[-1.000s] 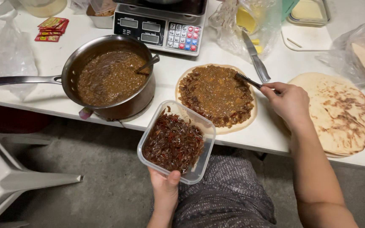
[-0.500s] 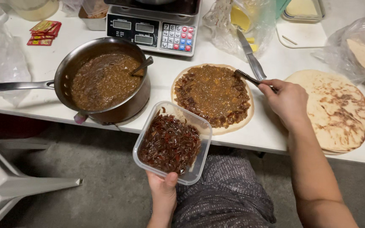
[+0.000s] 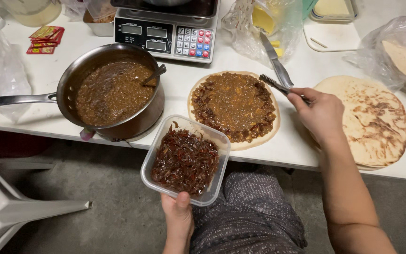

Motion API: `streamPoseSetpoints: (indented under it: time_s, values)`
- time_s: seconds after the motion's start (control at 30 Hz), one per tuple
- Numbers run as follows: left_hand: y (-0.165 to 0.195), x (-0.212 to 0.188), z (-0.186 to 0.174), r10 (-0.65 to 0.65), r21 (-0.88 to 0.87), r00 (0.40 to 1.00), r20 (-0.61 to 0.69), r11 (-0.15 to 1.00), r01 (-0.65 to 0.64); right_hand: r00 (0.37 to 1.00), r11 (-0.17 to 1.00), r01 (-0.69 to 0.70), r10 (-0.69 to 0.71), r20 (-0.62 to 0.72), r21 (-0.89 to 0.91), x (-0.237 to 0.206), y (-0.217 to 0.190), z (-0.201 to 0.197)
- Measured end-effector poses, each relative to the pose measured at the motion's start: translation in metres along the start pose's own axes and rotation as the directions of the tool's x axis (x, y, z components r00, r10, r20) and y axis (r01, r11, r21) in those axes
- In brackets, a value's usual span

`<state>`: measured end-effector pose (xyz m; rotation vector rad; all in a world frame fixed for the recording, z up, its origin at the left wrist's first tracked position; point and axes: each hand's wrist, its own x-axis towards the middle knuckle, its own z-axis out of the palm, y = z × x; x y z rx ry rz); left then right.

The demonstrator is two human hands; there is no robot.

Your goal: The person spreads a thick brown sauce over a round flatbread using a spoon, then uses tongs to place caramelized onions from a plastic container onto the sauce. The work continues on a single flatbread throughout the clip.

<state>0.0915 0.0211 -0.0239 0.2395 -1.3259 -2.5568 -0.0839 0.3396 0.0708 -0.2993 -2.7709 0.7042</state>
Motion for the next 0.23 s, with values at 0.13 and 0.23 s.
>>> streamPoseSetpoints:
  time_s: [0.13, 0.23]
  values:
    - [-0.004, 0.0, -0.003, 0.004, 0.002, 1.0, -0.011, 1.0, -0.004, 0.999, 0.993, 0.049, -0.046, 0.028, -0.112, 0.01, 0.003, 0.017]
    - [-0.004, 0.002, -0.008, -0.023, 0.0, 1.0, -0.017, 1.0, 0.023, 0.999, 0.992, 0.026, -0.022, 0.038, -0.122, 0.012, 0.007, 0.021]
